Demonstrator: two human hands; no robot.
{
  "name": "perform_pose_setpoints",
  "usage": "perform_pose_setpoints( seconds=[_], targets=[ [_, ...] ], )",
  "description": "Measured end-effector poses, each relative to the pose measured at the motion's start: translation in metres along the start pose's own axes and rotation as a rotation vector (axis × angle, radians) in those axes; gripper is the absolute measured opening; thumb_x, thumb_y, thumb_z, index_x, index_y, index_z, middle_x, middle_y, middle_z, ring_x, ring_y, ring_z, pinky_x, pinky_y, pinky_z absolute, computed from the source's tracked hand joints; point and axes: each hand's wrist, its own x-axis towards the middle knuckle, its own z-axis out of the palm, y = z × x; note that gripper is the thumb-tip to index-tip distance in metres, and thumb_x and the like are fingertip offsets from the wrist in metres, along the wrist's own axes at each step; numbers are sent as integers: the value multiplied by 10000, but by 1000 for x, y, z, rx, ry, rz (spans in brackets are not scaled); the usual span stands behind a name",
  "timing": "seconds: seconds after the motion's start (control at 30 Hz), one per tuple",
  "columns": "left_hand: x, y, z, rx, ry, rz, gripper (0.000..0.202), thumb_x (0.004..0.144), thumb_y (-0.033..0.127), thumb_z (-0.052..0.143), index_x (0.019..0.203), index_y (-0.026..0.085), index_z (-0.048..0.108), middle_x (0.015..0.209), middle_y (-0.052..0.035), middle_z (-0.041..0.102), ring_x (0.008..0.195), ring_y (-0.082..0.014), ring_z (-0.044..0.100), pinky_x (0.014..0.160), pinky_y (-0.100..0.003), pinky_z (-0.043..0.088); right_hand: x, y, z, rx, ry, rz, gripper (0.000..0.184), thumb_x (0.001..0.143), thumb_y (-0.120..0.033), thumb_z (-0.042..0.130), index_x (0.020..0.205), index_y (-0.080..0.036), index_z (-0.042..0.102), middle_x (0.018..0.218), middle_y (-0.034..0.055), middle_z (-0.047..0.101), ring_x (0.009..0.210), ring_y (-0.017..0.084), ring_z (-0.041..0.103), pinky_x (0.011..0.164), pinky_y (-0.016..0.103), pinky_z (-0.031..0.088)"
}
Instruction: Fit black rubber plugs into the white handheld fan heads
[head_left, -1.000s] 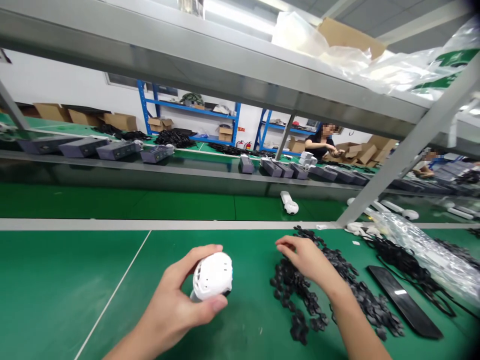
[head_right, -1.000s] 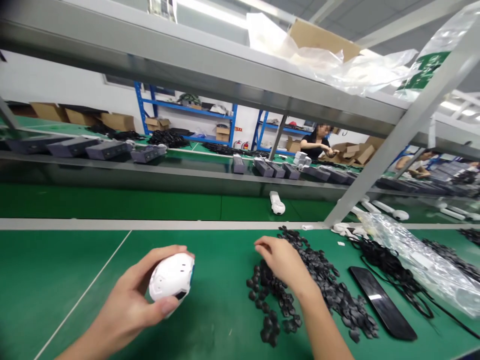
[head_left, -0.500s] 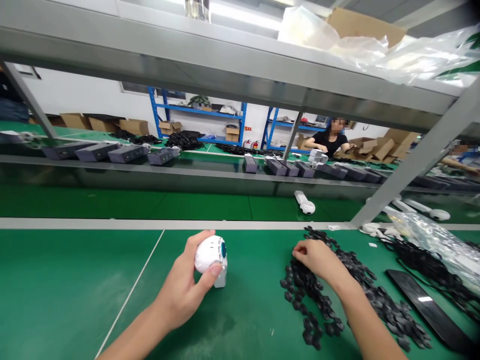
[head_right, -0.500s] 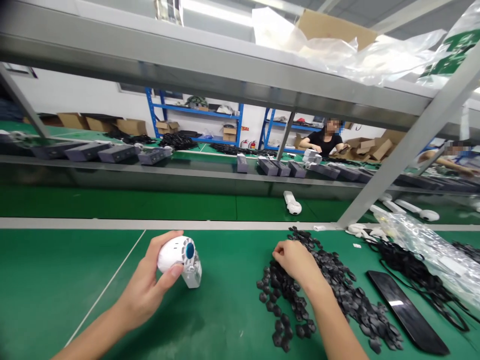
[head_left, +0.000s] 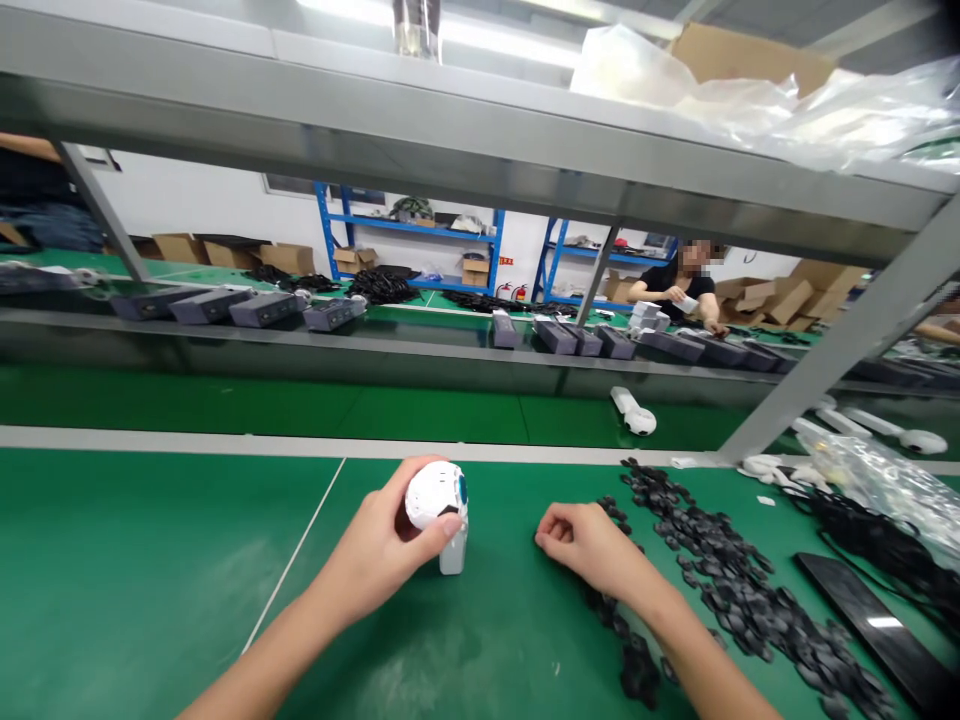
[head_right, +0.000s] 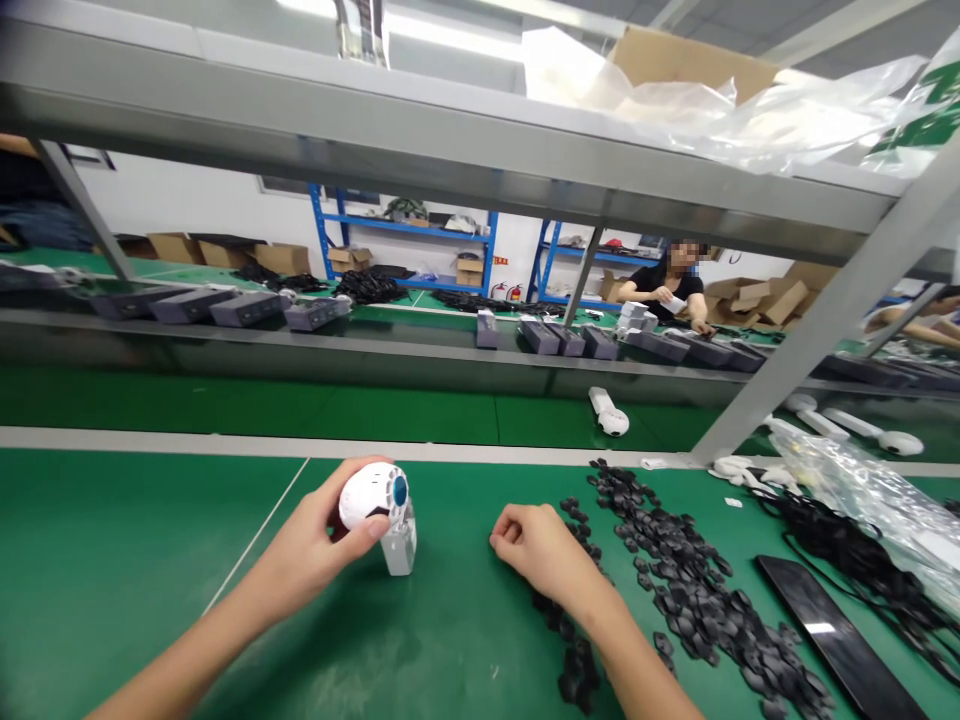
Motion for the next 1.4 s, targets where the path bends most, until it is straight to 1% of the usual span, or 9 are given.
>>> perform_pose_setpoints(
  seconds=[0.13,0.23,0.5,0.73,0.83,0.93,1.03,1.23,1.4],
  targets=[
    [-3,-7,14,-207,-17,-56,537,918,518,652,1360,285,454,932,3,659,669,-147,575,557,-220,453,-13,-26,2,415,-76,-47,195,917,-374,700,891,-181,691,822,73,785,764,226,748,698,304,579],
    [-9,-14,31,-81,15,30,579,871,409,731,1375,317,460,1067,-10,678,787,-167,618,640,-229,493,-26,-46,11,594,-57,-83,252,897,-425,746,876,-183,680,861,80,786,793,226,748,711,305,583],
    [-15,-28,55,259,-38,93,595,885,341,700,1407,387,418,1113,8,698,868,-205,663,761,-294,518,-33,-55,33,499,50,-56,221,872,-348,758,775,-176,658,739,-12,683,511,71,487,478,194,343],
    [-17,-21,52,374,-125,96,560,930,326,619,1422,328,352,1101,-32,702,874,-241,671,724,-320,496,-32,-53,34,392,82,-83,274,830,-332,806,681,-191,625,755,-4,689,687,152,650,573,212,501],
    [-16,-21,50,348,-158,143,536,946,304,597,1419,337,347,1051,-8,704,815,-216,664,702,-301,487,-30,-50,36,522,64,-108,204,820,-273,818,979,-252,691,1130,17,733,1025,215,703,755,256,599],
    [-16,-22,47,303,-167,178,551,944,265,587,1425,363,340,1113,2,708,872,-203,684,757,-294,512,-29,-49,39,580,-21,-116,582,857,-237,782,1385,-371,580,1364,3,676,1219,229,661,961,340,591],
    [-16,-21,46,313,-176,177,575,895,275,634,1404,357,379,1243,-15,692,1013,-224,693,851,-312,535,-30,-55,38,476,17,-180,518,836,-241,806,1321,-369,678,1272,-13,737,1196,249,677,1017,356,558],
    [-12,-33,55,609,-109,72,457,877,420,644,1293,302,493,1043,-26,758,820,-269,726,713,-344,523,-25,-45,-1,181,-33,-261,325,1033,-392,532,1265,-313,746,1204,13,777,1062,245,725,974,362,549],
    [-12,-47,59,857,-198,290,470,957,482,518,1384,287,512,1171,-104,733,907,-322,720,750,-397,512,-8,24,-66,-265,346,66,327,1028,-355,484,1162,-241,759,1048,65,791,939,249,717,833,334,522]
  ],
)
